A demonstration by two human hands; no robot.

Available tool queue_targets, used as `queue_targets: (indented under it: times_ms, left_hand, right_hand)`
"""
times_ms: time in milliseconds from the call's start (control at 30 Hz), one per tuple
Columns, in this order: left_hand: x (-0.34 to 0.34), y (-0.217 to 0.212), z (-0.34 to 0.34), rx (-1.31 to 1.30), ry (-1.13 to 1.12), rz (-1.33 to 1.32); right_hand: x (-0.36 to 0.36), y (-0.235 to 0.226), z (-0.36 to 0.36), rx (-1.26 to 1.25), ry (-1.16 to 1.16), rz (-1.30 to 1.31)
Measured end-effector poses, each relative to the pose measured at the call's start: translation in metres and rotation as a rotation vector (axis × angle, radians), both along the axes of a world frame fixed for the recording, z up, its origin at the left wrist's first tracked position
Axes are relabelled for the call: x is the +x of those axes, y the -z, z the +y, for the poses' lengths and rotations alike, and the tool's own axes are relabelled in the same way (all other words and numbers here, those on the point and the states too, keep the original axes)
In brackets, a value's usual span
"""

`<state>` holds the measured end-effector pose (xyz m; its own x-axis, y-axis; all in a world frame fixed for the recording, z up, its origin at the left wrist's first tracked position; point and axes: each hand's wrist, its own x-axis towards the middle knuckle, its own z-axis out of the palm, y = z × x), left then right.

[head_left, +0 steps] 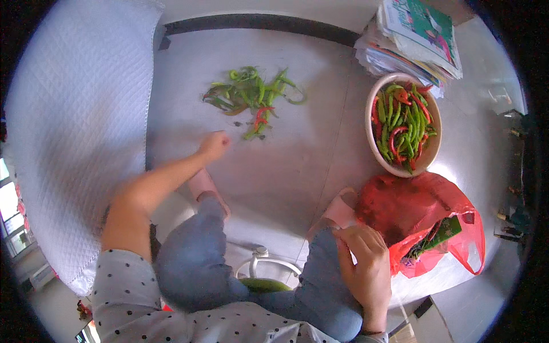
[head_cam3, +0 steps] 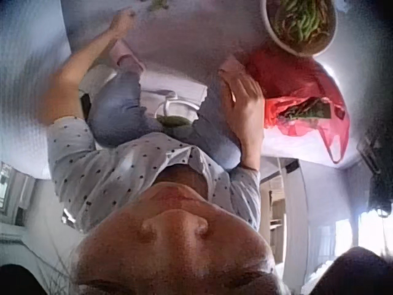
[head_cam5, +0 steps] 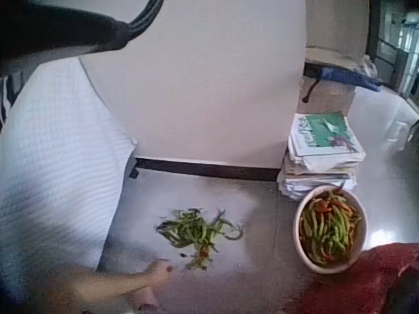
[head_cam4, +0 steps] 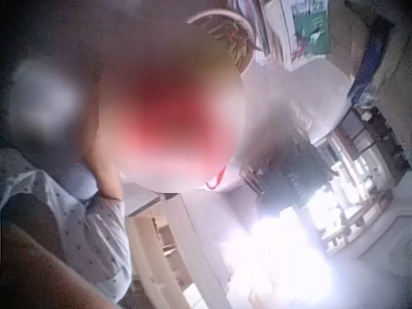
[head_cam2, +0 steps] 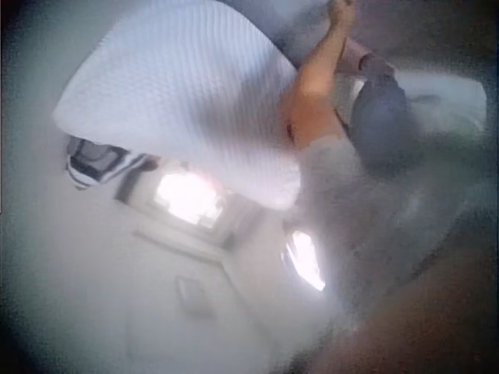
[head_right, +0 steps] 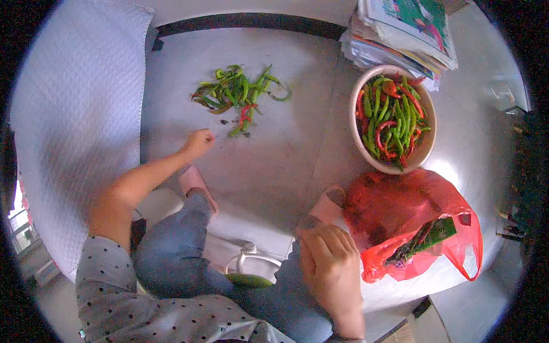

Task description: The person sits on the floor and trims the stems off green and red chili peppers by hand. The trimmed peppers are placed into a white bowl, while the discarded stems are left on the floor. The person handles the peppers one at a time from a red plastic bag.

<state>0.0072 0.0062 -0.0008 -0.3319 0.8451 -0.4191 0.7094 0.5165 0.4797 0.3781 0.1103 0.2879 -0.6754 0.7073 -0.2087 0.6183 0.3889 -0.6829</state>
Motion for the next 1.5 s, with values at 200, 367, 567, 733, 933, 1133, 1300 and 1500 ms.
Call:
queue_targets:
  times_ms: [200, 367, 567, 733, 933, 1133, 1300, 1500]
  left_hand:
    - [0.062, 0.010, 0.055, 0.171, -0.089, 0.088]
    - [0.075, 0.013, 0.083, 0.156, -0.175, 0.084]
    - [0.071, 0.028, 0.088, 0.172, -0.132, 0.119]
    - [0.079, 0.021, 0.096, 0.141, -0.034, 0.191]
    - [0.074, 0.018, 0.095, 0.093, 0.074, 0.126]
    - [0.065, -0.063, 0.079, 0.228, 0.127, -0.346]
    - [0.081, -0.149, 0.070, 0.547, 0.352, -0.211]
    - [0.081, -0.176, 0.067, 0.581, 0.482, -0.150]
  right_hand:
    - [-0.024, 0.008, 0.001, -0.063, -0.052, -0.060]
    - [-0.039, 0.017, 0.000, -0.181, -0.077, 0.004]
    - [-0.054, 0.021, 0.002, -0.199, -0.139, 0.042]
    - [-0.052, 0.021, 0.002, -0.230, -0.164, 0.034]
    - [-0.050, 0.024, 0.003, -0.233, -0.149, 0.076]
    - [-0.049, 0.043, 0.018, -0.190, -0.146, -0.042]
    - [-0.072, 0.077, 0.030, -0.327, 0.109, 0.120]
    - [-0.101, 0.095, 0.033, -0.790, 0.372, 0.443]
